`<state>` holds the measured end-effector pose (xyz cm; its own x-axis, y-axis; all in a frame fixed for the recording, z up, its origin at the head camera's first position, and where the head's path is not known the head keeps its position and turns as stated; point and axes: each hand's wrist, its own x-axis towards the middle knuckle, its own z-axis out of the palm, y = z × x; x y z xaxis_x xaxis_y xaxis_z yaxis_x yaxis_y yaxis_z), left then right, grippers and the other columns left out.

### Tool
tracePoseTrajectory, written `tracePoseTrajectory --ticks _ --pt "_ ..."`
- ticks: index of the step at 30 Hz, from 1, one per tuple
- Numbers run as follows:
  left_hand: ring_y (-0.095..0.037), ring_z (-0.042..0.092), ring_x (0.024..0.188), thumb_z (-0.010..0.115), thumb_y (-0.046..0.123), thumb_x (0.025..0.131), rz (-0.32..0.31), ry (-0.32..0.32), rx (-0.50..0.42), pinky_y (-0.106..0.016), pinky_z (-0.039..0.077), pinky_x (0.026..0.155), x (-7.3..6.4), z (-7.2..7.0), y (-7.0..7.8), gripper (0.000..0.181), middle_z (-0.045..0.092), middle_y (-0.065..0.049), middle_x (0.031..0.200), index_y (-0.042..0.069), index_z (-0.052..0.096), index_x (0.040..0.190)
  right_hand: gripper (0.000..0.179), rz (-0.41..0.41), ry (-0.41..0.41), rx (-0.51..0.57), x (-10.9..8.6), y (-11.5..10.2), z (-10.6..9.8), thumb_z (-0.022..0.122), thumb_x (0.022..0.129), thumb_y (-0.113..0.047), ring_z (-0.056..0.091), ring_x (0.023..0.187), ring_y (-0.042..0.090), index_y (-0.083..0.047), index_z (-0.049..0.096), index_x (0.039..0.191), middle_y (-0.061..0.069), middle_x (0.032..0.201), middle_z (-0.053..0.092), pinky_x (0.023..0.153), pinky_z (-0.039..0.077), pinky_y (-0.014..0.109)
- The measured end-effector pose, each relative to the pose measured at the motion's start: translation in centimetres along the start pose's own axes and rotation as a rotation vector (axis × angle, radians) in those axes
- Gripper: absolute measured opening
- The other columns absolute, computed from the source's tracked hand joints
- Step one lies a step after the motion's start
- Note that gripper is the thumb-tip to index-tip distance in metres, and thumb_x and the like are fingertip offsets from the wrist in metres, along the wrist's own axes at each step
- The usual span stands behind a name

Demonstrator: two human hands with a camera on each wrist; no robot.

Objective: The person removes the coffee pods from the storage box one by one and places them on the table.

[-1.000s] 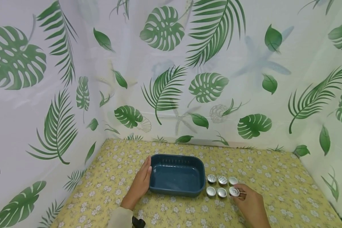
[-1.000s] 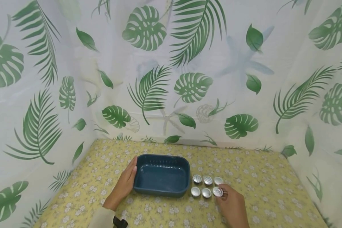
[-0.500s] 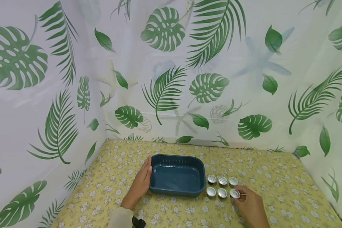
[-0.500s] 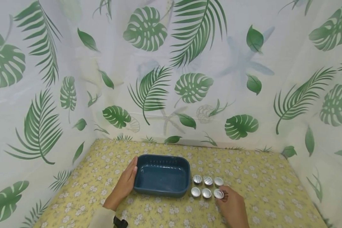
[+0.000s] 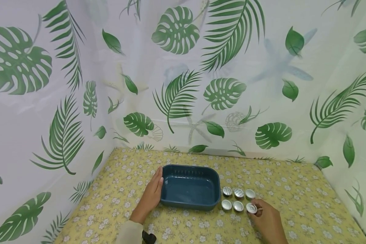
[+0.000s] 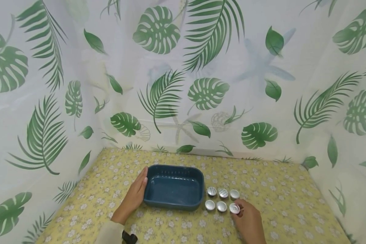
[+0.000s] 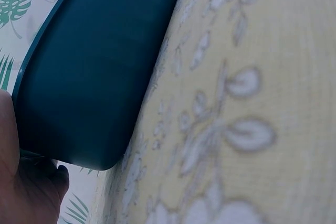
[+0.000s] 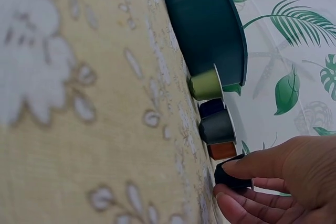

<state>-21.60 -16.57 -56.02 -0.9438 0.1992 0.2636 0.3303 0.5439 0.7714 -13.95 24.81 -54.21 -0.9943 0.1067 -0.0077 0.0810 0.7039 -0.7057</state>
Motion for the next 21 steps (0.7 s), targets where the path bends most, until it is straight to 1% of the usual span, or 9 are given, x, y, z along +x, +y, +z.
tracePoseTrajectory --ticks 5,10,15,18,21 --pt "-0.03 0.012 0.155 0.031 0.026 0.114 -0.009 -0.002 -0.009 -0.052 0.017 0.123 0.01 0.01 0.02 0.054 0.007 0.001 0.169 0.017 0.012 0.164 0.041 -0.018 -0.003 -0.003 0.06 0.14 0.16 0.08 0.082 0.003 0.068 0.074 0.021 0.011 0.064 0.119 0.013 0.096 0.07 0.061 0.056 0.036" --pt "-0.029 0.011 0.156 0.031 0.027 0.114 -0.012 -0.002 -0.005 -0.052 0.017 0.123 0.06 0.03 0.01 0.054 0.007 0.002 0.169 0.018 0.011 0.164 0.04 -0.033 0.003 -0.014 0.17 0.42 0.32 0.08 0.082 0.002 0.068 0.074 0.021 0.01 0.065 0.119 0.013 0.096 0.071 0.062 0.057 0.036" --pt "-0.029 0.011 0.156 0.026 0.039 0.114 -0.013 -0.008 -0.005 -0.052 0.017 0.123 -0.02 -0.05 0.16 0.057 0.006 0.002 0.169 0.018 0.011 0.164 0.04 -0.031 0.003 -0.014 0.25 0.59 0.41 0.08 0.083 0.002 0.068 0.075 0.021 0.01 0.065 0.119 0.013 0.096 0.071 0.062 0.057 0.037" --pt "-0.029 0.011 0.156 0.025 0.043 0.113 -0.012 -0.011 -0.002 -0.051 0.017 0.123 -0.07 -0.1 0.27 0.059 0.006 0.001 0.169 0.017 0.011 0.164 0.041 -0.038 0.005 -0.018 0.2 0.63 0.42 0.08 0.082 0.002 0.068 0.075 0.021 0.01 0.065 0.119 0.012 0.094 0.072 0.063 0.057 0.036" --pt "-0.029 0.011 0.156 0.026 0.038 0.114 -0.01 -0.01 0.001 -0.051 0.018 0.123 -0.05 -0.1 0.34 0.057 0.006 0.001 0.169 0.016 0.011 0.164 0.042 -0.049 0.011 -0.026 0.14 0.64 0.42 0.081 0.081 0.003 0.068 0.075 0.021 0.01 0.065 0.119 0.01 0.092 0.071 0.064 0.057 0.035"
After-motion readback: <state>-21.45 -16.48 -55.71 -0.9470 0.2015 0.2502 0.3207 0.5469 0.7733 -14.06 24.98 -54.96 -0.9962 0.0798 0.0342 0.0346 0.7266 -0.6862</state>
